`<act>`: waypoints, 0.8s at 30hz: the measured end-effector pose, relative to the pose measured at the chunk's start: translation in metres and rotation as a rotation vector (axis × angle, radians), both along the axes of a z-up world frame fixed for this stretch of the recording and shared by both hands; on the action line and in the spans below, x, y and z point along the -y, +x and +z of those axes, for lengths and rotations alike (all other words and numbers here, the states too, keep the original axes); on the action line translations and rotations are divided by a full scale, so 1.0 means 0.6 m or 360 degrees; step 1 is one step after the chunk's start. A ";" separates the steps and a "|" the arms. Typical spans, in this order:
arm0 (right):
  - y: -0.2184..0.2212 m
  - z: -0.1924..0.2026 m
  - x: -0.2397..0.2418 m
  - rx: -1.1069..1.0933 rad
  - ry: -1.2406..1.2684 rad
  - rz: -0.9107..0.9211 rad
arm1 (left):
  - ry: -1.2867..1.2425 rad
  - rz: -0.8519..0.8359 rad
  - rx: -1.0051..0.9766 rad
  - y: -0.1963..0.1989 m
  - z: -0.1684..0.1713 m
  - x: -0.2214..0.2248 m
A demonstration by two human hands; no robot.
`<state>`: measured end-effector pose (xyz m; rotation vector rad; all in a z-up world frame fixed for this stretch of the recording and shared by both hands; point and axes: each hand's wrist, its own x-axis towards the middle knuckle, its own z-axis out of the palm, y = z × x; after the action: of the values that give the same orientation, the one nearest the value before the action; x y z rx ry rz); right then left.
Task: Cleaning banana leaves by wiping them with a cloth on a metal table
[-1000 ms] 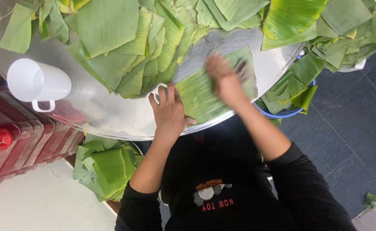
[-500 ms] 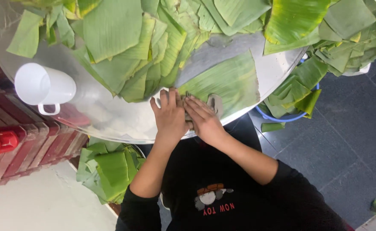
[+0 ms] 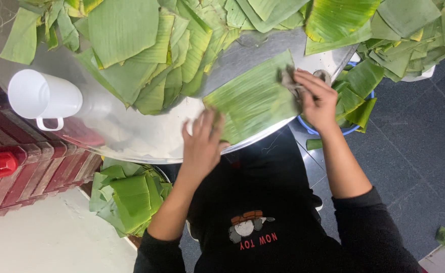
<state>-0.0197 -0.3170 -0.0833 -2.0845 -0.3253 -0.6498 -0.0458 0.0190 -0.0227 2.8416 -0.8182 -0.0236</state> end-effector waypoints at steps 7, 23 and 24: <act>-0.059 -0.084 0.049 -0.0272 0.1583 -0.0138 | -0.0508 -0.0295 0.0214 -0.071 -0.049 -0.010; -0.085 -0.049 0.054 -0.0249 0.2066 -0.0092 | -0.1272 0.0356 0.0271 0.037 0.112 0.034; -0.080 -0.035 0.040 -0.0261 0.2067 -0.0080 | -0.1268 0.0371 0.0275 0.065 0.076 0.022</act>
<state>-0.0676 -0.3408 -0.1043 -0.8785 0.2270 -0.4895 -0.0067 0.0058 0.0232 2.1649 -0.3832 0.4737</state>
